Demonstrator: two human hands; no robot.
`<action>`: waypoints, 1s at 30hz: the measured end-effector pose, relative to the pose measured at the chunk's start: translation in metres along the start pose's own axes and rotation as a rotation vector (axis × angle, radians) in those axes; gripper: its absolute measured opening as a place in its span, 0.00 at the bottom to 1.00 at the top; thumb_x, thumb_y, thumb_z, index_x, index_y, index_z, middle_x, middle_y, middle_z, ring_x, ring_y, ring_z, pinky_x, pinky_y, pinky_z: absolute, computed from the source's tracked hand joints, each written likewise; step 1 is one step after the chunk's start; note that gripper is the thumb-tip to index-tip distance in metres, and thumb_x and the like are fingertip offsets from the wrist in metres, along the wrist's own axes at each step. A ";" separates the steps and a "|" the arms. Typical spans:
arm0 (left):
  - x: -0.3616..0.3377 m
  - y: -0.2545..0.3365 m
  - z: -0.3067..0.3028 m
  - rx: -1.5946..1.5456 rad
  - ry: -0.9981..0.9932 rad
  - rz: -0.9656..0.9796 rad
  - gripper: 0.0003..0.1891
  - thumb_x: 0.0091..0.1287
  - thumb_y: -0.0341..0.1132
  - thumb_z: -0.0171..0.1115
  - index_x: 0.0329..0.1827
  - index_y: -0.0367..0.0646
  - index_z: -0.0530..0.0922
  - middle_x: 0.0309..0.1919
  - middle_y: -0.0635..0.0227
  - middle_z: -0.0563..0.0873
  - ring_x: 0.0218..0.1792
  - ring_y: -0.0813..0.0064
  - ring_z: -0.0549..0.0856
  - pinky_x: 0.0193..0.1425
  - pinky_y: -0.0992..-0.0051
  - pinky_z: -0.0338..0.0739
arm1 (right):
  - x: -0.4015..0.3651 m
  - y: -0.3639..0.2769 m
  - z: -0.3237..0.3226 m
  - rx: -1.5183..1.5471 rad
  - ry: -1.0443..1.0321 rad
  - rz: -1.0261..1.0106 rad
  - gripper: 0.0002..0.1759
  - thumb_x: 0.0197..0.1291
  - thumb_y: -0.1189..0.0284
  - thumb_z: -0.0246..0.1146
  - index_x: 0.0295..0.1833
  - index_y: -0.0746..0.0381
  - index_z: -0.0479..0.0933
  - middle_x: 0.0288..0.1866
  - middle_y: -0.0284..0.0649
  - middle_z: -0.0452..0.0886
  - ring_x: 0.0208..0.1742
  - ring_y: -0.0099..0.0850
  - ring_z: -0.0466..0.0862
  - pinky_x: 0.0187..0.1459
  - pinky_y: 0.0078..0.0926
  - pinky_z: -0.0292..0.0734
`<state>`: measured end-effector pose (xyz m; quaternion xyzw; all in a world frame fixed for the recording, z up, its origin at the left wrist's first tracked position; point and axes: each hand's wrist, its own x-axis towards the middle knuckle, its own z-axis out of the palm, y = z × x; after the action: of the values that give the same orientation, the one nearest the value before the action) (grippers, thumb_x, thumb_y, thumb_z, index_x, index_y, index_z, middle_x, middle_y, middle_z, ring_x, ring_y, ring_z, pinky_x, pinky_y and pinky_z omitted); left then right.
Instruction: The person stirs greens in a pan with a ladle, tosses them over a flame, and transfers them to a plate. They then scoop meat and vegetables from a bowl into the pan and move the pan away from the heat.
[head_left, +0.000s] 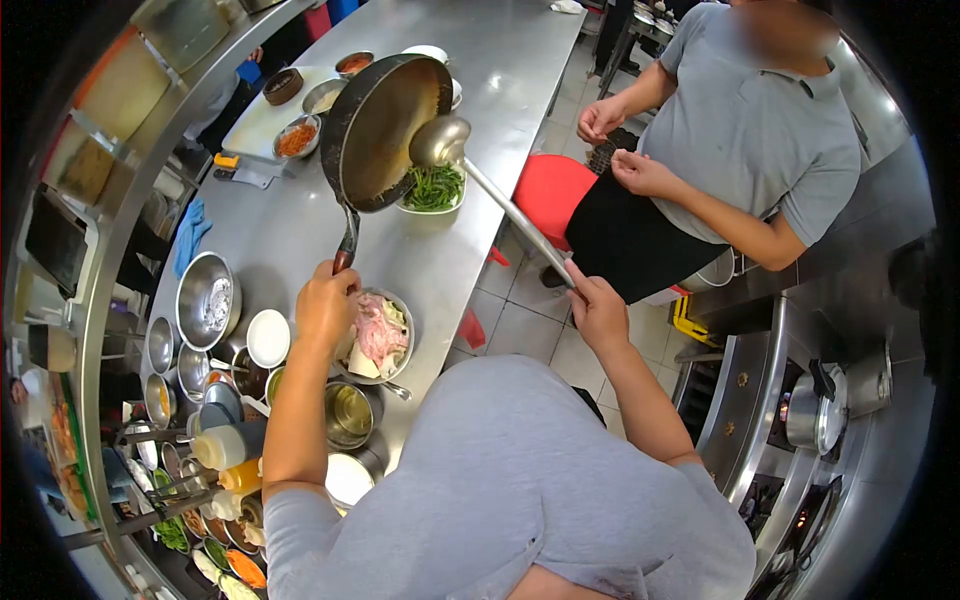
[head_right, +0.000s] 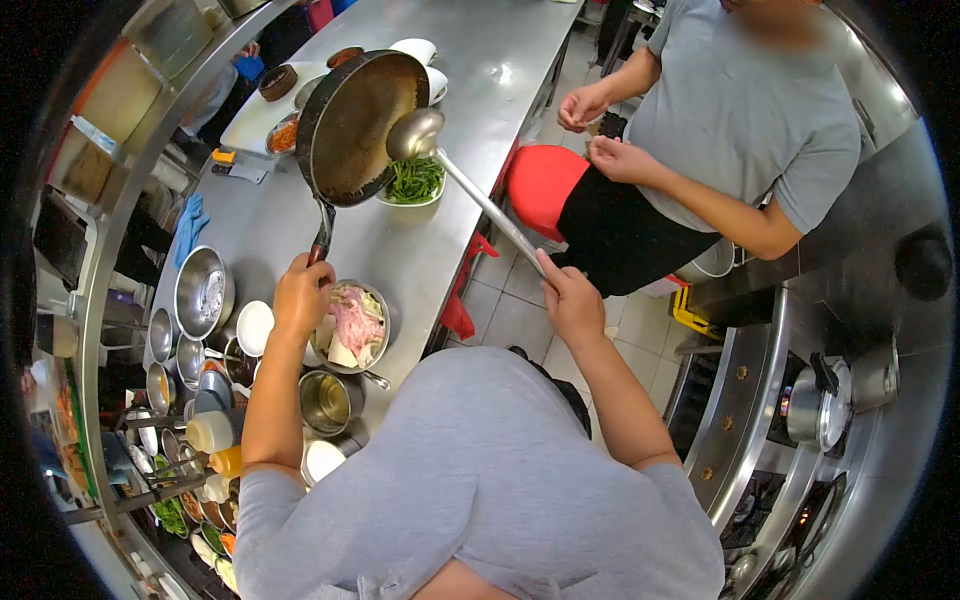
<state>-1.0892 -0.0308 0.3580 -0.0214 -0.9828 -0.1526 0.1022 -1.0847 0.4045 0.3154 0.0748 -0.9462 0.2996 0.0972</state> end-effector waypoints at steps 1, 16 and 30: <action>0.001 0.000 0.000 0.014 -0.013 0.002 0.03 0.60 0.29 0.67 0.35 0.48 0.85 0.43 0.60 0.84 0.41 0.51 0.86 0.45 0.55 0.81 | 0.003 -0.001 0.005 0.001 -0.001 -0.002 0.30 0.64 0.72 0.67 0.71 0.40 0.77 0.37 0.42 0.80 0.39 0.44 0.84 0.41 0.41 0.79; -0.004 -0.011 -0.001 0.094 -0.007 0.018 0.05 0.59 0.29 0.65 0.37 0.48 0.86 0.47 0.59 0.85 0.40 0.52 0.87 0.46 0.55 0.83 | -0.012 -0.005 -0.004 -0.097 -0.053 -0.006 0.31 0.63 0.74 0.68 0.71 0.43 0.78 0.35 0.42 0.80 0.37 0.41 0.83 0.41 0.37 0.79; -0.012 -0.009 -0.012 0.059 0.024 0.048 0.04 0.56 0.30 0.67 0.34 0.48 0.85 0.46 0.60 0.85 0.40 0.52 0.87 0.43 0.55 0.81 | 0.001 -0.029 0.018 0.045 -0.016 -0.067 0.32 0.62 0.75 0.69 0.72 0.44 0.77 0.34 0.42 0.78 0.36 0.41 0.82 0.41 0.37 0.78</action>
<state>-1.0758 -0.0430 0.3641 -0.0401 -0.9848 -0.1214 0.1180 -1.0821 0.3706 0.3166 0.1107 -0.9369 0.3167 0.0980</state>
